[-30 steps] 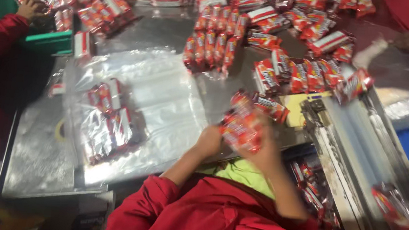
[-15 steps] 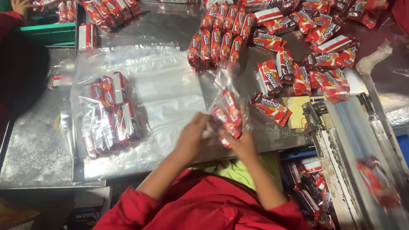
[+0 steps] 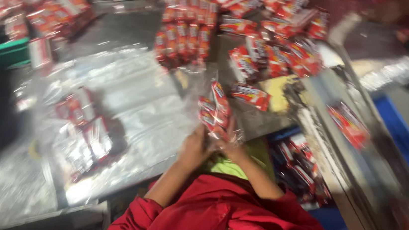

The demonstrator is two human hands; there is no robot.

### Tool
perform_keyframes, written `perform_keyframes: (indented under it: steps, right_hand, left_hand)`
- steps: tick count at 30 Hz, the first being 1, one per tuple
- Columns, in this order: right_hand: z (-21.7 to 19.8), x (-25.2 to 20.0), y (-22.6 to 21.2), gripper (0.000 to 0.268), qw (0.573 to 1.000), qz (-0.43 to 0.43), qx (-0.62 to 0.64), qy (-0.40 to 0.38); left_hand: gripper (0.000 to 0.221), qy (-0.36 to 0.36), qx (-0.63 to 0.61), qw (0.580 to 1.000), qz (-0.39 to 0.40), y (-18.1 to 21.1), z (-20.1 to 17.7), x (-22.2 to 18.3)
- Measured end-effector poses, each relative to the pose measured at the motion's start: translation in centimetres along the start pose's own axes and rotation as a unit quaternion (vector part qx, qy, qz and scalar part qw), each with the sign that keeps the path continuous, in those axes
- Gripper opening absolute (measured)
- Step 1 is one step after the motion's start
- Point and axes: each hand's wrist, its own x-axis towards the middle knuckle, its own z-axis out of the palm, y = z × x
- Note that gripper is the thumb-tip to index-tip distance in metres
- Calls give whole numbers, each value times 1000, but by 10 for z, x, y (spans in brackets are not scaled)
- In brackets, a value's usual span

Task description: The person repeatedly picks up small snack packets from a pile on a table and places them into a clear plastic bag. They then move the filled bag to the side and continue the process with a new bag.

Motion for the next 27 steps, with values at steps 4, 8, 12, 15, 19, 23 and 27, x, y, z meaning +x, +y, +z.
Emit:
perform_keyframes:
  steps: [4,8,12,15,19,23,27]
  right_hand:
    - [-85,-27,-1,57,956,-53,-19,-288]
    - [-208,-6,18,60,962,224,-158,12]
    - [-271,18,37,67,933,108,-330,94]
    - [-274,2,30,65,953,109,-270,86]
    - [-280,-16,28,67,909,223,-324,138]
    - [-281,-21,44,82,963,234,-121,61]
    - [-190,-53,39,82,866,256,423,-78]
  left_hand:
    - [53,60,66,989,115,-11,1,24]
    - [46,67,148,979,122,3,6,24]
    - [59,111,170,971,127,10,5,25]
    - [56,110,165,972,129,10,3,28]
    - [63,49,174,978,105,7,-2,24]
    - [41,38,60,993,90,4,-3,29]
    - [20,59,-135,987,-58,-11,-9,31]
